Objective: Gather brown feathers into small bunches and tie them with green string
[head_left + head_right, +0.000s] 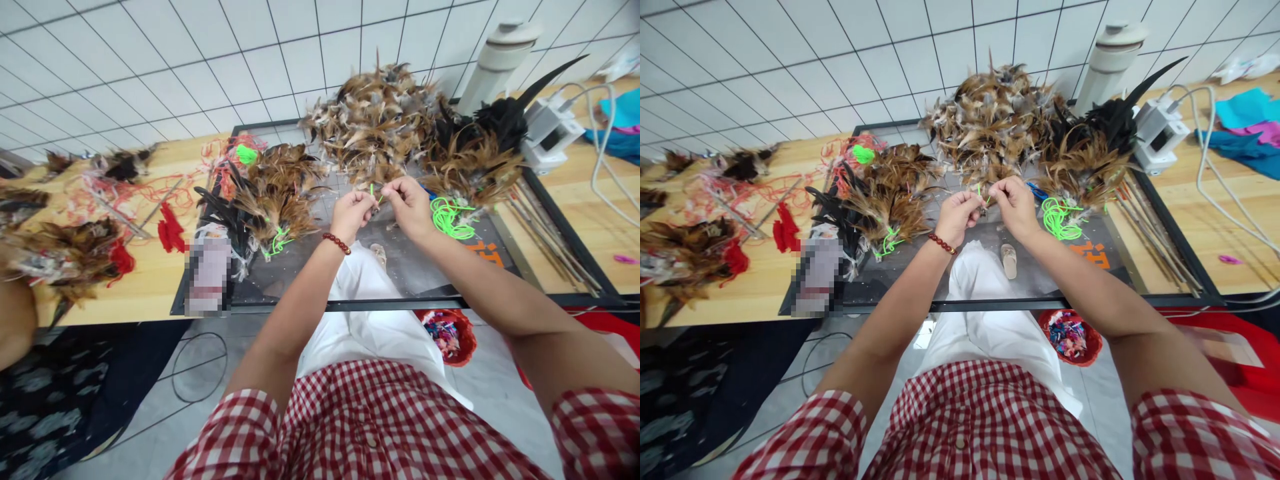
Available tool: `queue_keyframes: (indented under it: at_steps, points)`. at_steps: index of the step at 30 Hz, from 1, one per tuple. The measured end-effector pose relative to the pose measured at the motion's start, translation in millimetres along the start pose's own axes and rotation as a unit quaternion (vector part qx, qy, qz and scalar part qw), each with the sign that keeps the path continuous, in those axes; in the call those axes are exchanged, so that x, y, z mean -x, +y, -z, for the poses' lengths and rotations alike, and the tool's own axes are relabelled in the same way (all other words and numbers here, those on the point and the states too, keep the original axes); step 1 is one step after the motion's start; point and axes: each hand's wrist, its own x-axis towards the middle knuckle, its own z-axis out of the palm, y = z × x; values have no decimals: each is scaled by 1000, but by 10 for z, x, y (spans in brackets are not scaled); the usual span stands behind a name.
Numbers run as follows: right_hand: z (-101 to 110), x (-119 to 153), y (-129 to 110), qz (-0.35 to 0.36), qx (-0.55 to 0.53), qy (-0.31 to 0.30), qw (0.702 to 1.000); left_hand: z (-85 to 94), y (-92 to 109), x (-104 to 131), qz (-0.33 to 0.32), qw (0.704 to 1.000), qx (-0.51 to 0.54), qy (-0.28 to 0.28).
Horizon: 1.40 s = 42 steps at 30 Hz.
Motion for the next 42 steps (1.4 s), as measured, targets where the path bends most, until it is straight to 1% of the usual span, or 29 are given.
queue_keyframes:
  at_steps: [2, 4, 9, 12, 16, 19, 22, 25, 28, 30, 32, 35, 38, 42]
  points:
    - [26, 4, -63, 41, 17, -9, 999, 7, 1, -2, 8, 1000, -16, -5]
    - [39, 5, -95, 63, 24, -22, 997, 16, 1, -4, 5, 1000, -29, -4]
    - [37, 0, -39, 69, 35, -59, 995, 19, -2, -10, 9, 998, -59, -28]
    - [19, 9, 4, 75, 47, -68, 994, 4, -2, -5, 7, 996, -84, -22]
    - [-1, 30, 11, 73, 59, -63, 994, -21, 4, 13, -1, 996, -92, -9]
    - [12, 28, -1, 74, 48, -60, 994, -27, -10, 9, -17, 995, -100, -5]
    - [40, 10, -18, 68, 27, -84, 994, -7, -72, -39, -37, 992, -120, -12]
    - [62, -12, -35, 70, 11, -110, 991, 30, -152, -104, -70, 986, -151, -27]
    - [74, -34, -35, 82, 6, -108, 991, 58, -171, -127, -97, 982, -160, -31]
    - [81, -46, -16, 87, 16, -91, 992, 65, -136, -111, -84, 986, -142, -25]
    - [88, -51, 18, 91, 34, -87, 992, 66, -85, -85, -54, 992, -114, -19]
    - [84, -34, 75, 89, 64, -119, 987, 67, -29, -54, -24, 995, -90, -29]
    - [69, -8, 101, 83, 93, -140, 982, 68, -16, -41, -17, 995, -94, -42]
    - [72, -3, 68, 80, 98, -124, 984, 71, -22, -40, -14, 995, -91, -43]
